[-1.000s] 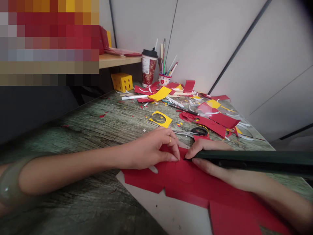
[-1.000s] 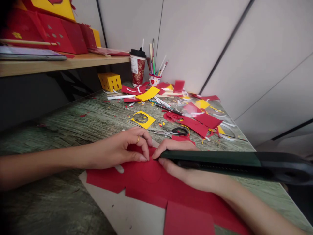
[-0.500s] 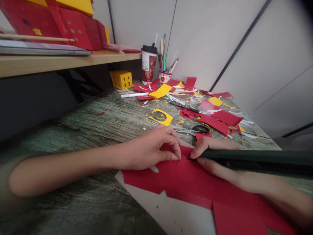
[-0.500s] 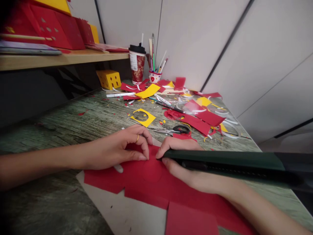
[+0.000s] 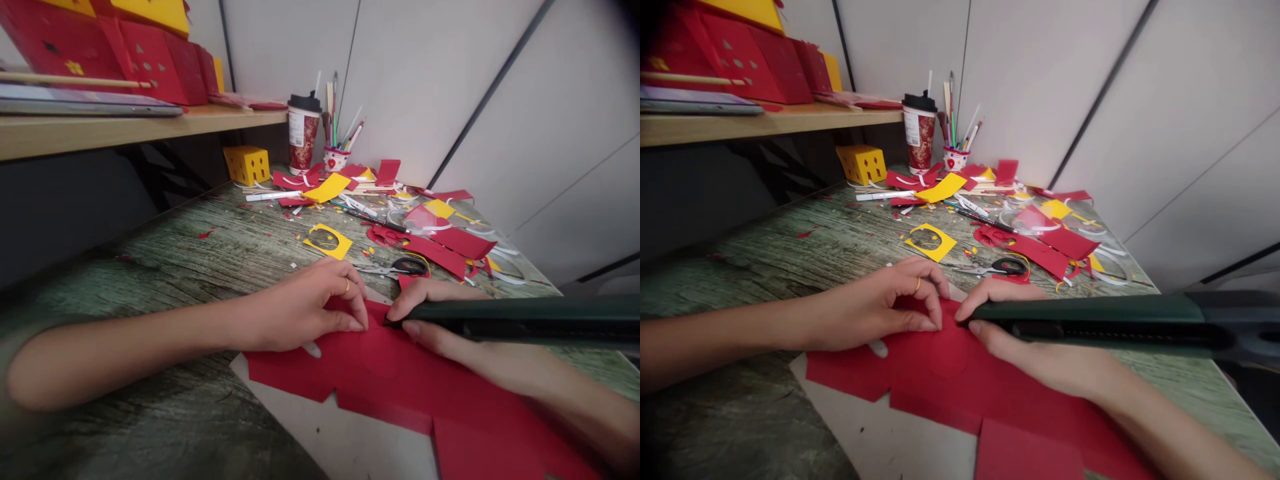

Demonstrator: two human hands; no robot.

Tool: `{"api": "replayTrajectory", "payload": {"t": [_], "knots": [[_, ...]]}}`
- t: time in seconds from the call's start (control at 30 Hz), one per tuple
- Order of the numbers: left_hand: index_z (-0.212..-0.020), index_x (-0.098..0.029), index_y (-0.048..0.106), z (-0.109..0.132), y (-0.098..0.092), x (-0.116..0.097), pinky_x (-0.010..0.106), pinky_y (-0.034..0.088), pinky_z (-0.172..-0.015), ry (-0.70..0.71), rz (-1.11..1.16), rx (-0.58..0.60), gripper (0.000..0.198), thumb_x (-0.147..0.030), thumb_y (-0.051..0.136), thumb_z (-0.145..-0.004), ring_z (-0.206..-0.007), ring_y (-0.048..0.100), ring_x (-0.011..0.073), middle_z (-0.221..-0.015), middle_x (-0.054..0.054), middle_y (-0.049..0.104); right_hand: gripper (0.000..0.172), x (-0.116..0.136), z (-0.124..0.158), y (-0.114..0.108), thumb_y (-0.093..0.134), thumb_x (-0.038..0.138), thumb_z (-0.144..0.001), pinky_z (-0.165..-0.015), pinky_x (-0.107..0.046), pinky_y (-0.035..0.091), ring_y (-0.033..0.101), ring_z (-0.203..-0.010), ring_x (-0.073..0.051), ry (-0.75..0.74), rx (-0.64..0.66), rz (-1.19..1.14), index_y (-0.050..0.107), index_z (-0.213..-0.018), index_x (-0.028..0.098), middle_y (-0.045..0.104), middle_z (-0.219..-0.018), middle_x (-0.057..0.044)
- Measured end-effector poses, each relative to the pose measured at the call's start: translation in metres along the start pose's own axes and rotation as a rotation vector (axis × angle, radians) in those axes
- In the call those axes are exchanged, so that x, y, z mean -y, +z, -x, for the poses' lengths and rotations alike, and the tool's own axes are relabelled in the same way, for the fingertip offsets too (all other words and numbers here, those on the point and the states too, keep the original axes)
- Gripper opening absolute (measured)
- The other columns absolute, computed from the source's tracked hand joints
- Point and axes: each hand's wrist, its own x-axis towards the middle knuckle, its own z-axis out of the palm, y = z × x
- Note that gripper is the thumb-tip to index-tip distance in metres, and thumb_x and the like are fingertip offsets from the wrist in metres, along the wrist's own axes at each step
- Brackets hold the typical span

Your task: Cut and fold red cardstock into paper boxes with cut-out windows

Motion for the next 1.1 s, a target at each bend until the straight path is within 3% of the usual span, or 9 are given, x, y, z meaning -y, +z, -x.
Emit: {"api": "replayTrajectory", "payload": {"t": [0.83, 1.1], "knots": [[-0.078, -0.019, 0.062, 0.0003, -0.0006, -0.0027, 0.028, 0.035, -0.089, -0.045, 0.031, 0.014, 0.01, -0.017, 0.053, -0.079, -0.101, 0.043, 0.0142, -0.102, 0.002, 0.05, 0.011, -0.0085, 0.0036, -0.0003, 0.051, 0.018, -0.081, -0.068, -0.016, 0.045, 0.057, -0.074, -0.008, -0.011, 0.096, -0.016, 0.058, -0.084, 0.026, 0.063, -0.082, 0.005], [-0.079, -0.019, 0.062, -0.0003, -0.001, -0.003, 0.027, 0.035, -0.087, -0.018, 0.004, 0.009, 0.01, -0.017, 0.053, -0.079, -0.099, 0.045, 0.0139, -0.1, 0.002, 0.051, 0.01, -0.0025, -0.0005, 0.0018, 0.052, 0.016, -0.08, -0.062, -0.016, 0.043, 0.056, -0.068, -0.008, -0.02, 0.077, -0.013, 0.058, -0.081, 0.024, 0.061, -0.075, 0.006]]}}
